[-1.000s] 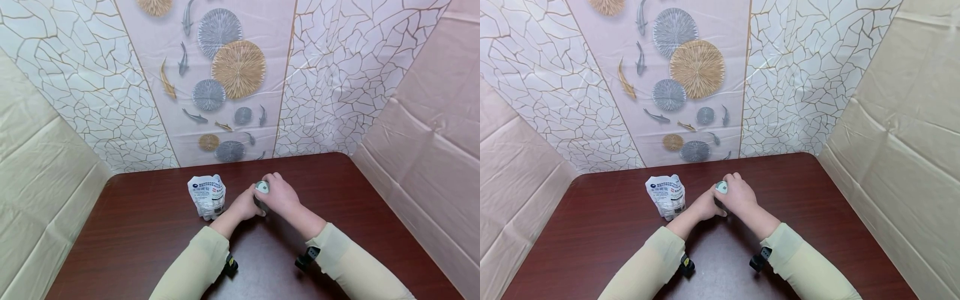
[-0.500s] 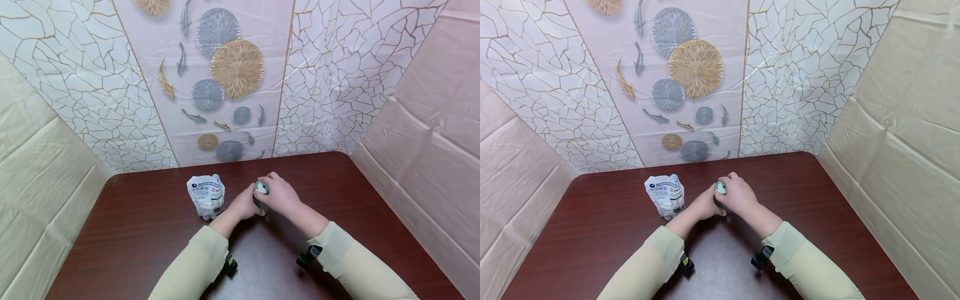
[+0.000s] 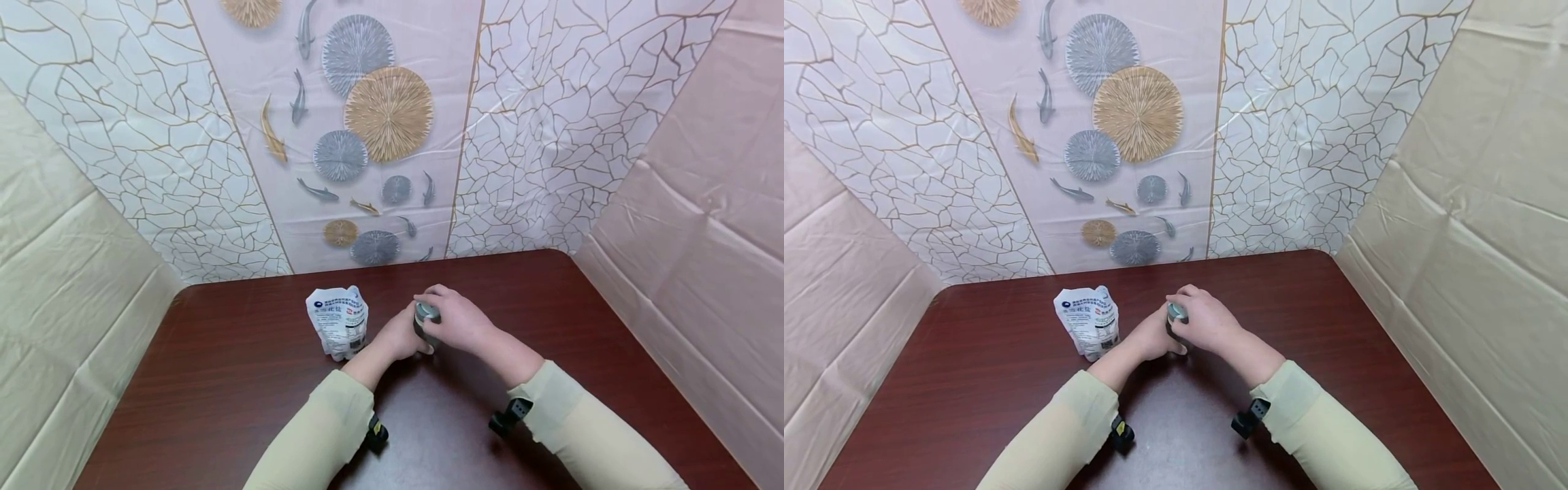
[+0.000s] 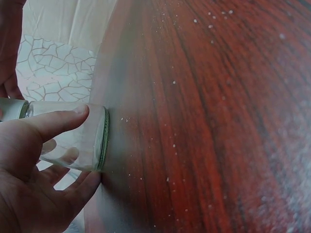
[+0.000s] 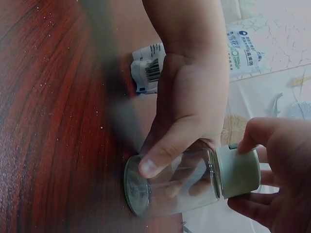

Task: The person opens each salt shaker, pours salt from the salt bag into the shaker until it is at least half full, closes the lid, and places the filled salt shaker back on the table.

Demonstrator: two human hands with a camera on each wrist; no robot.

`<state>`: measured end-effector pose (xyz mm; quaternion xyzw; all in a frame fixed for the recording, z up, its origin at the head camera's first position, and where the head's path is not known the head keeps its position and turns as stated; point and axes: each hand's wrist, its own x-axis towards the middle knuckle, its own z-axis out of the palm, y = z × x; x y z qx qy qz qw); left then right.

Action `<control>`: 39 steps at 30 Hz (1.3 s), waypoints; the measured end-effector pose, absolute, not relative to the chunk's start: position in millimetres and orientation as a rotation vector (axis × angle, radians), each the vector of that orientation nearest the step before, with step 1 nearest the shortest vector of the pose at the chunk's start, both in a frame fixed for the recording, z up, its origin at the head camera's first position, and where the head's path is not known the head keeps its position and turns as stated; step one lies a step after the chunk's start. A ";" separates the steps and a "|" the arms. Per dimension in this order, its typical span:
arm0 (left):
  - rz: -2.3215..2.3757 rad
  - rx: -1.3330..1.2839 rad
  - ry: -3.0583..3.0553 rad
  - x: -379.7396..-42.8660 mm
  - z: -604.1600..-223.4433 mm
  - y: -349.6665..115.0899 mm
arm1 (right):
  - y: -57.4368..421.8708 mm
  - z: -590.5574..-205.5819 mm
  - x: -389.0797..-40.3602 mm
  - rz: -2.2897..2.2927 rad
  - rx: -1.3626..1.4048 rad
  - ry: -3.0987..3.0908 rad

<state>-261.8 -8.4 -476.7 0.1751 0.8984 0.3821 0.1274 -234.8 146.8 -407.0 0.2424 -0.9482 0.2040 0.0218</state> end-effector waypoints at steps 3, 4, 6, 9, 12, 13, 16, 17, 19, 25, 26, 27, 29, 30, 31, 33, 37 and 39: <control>1.107 0.510 2.606 -262.3 -477.1 -8.2 | 149.4 -407.1 -235.6 0.637 0.829 -2.933; 1.099 0.513 2.605 -262.5 -477.1 -8.2 | 150.1 -407.3 -236.1 0.636 0.851 -2.932; 1.085 0.515 2.605 -262.9 -477.1 -8.1 | 151.3 -408.0 -236.6 0.638 0.884 -2.930; 1.067 0.528 2.604 -263.5 -477.3 -8.0 | 151.9 -409.4 -236.8 0.658 0.907 -2.924; 1.068 0.543 2.602 -264.0 -478.0 -7.9 | 151.4 -412.0 -236.3 0.698 0.897 -2.910; 1.069 0.544 2.601 -264.2 -478.5 -7.8 | 151.0 -413.2 -236.0 0.714 0.885 -2.904; 1.076 0.538 2.605 -264.0 -479.5 -7.6 | 148.8 -416.9 -235.4 0.738 0.805 -2.881; 1.079 0.525 2.605 -263.6 -479.7 -7.8 | 147.6 -418.0 -235.3 0.742 0.760 -2.875; 1.096 0.509 2.607 -262.4 -479.4 -7.9 | 144.6 -418.9 -235.3 0.745 0.653 -2.866; 1.162 0.475 2.592 -259.5 -476.3 -8.4 | 135.6 -413.6 -234.5 0.692 0.370 -2.878; 1.167 0.470 2.589 -259.5 -475.9 -8.3 | 134.7 -412.9 -234.3 0.681 0.344 -2.884; 1.169 0.469 2.589 -259.4 -475.7 -8.4 | 133.9 -412.5 -234.1 0.677 0.318 -2.889; 1.169 0.465 2.594 -259.2 -475.6 -8.4 | 132.8 -413.1 -234.5 0.669 0.279 -2.905; 1.174 0.463 2.593 -259.0 -475.5 -8.3 | 132.4 -413.9 -234.8 0.665 0.262 -2.916; 1.179 0.462 2.591 -258.9 -475.5 -8.2 | 132.1 -414.7 -235.1 0.664 0.250 -2.925; 1.182 0.463 2.589 -258.7 -475.6 -8.0 | 131.5 -415.7 -235.2 0.671 0.228 -2.936; 1.184 0.470 2.590 -258.7 -475.8 -8.1 | 131.5 -416.4 -235.2 0.677 0.243 -2.928; 1.178 0.479 2.596 -259.0 -476.0 -8.2 | 131.9 -415.8 -235.2 0.670 0.268 -2.920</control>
